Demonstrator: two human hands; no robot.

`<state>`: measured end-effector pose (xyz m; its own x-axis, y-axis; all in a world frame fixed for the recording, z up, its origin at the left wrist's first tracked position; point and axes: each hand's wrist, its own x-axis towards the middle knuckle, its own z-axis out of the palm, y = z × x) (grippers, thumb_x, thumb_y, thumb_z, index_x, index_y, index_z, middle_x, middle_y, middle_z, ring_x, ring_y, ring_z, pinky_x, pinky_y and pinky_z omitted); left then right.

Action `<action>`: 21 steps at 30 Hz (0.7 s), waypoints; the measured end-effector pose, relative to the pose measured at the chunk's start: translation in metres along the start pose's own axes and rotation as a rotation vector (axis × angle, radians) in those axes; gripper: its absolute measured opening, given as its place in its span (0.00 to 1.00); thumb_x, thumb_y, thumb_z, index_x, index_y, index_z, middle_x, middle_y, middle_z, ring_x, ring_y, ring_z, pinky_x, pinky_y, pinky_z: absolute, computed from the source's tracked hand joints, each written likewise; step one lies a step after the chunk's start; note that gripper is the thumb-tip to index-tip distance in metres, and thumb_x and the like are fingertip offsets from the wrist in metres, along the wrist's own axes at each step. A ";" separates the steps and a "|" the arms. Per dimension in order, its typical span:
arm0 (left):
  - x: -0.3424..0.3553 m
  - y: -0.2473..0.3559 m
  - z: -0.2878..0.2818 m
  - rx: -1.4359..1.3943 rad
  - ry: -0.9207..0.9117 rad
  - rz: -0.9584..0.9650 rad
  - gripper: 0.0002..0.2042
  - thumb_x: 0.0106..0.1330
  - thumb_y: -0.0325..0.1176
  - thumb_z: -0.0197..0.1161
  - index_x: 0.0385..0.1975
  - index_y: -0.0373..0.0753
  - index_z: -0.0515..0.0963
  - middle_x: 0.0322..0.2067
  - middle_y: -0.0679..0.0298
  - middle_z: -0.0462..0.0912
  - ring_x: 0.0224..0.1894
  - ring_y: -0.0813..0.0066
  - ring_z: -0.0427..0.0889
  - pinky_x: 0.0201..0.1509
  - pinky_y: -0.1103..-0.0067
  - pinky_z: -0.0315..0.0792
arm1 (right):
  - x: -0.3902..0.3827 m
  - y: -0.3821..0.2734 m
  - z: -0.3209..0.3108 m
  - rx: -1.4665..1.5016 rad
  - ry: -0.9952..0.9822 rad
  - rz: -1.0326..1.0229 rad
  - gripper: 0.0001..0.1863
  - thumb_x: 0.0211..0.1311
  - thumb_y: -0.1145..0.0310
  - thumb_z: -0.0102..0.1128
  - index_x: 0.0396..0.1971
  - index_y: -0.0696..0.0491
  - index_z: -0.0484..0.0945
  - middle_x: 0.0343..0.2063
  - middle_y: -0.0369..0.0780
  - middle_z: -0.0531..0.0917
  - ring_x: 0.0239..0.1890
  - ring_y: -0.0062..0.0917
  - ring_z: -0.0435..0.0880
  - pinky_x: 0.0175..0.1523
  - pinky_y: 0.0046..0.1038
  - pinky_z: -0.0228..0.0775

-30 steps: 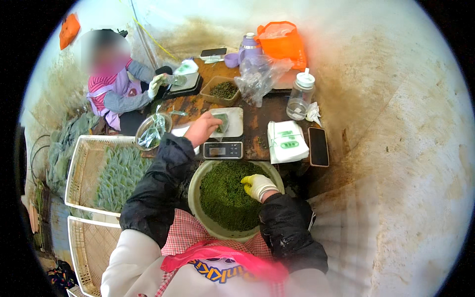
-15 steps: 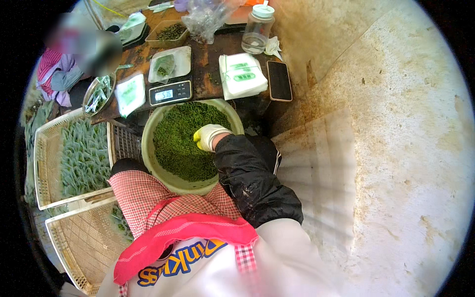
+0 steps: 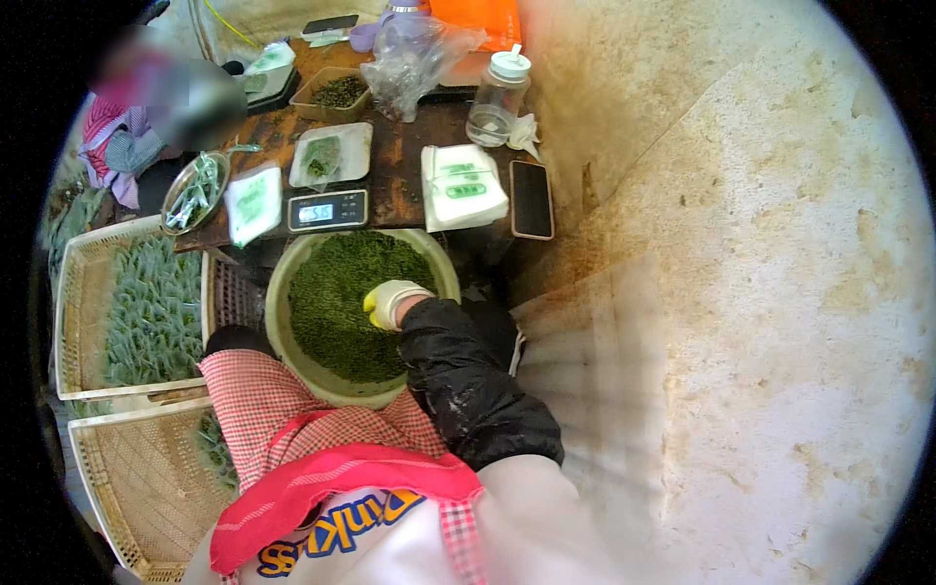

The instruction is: The person scoops dried green vegetables from a large bowl into small plastic bags, weighs each bag on a digital scale, and places the filled bags into a basket. The person repeats this process continuously.

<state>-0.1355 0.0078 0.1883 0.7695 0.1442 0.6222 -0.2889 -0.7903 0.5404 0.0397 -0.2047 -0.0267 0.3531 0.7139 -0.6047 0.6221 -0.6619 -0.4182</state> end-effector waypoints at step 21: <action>-0.007 0.011 -0.002 0.046 0.037 -0.024 0.12 0.64 0.30 0.54 0.46 0.37 0.75 0.47 0.58 0.77 0.45 0.70 0.77 0.49 0.75 0.72 | 0.010 0.010 0.010 -0.064 0.055 -0.099 0.20 0.58 0.62 0.57 0.52 0.43 0.79 0.46 0.43 0.83 0.48 0.40 0.81 0.53 0.36 0.72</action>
<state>-0.1452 -0.0006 0.1914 0.7537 0.1845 0.6307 -0.2435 -0.8130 0.5288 0.0429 -0.2065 -0.0442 0.3241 0.7878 -0.5238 0.6989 -0.5725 -0.4287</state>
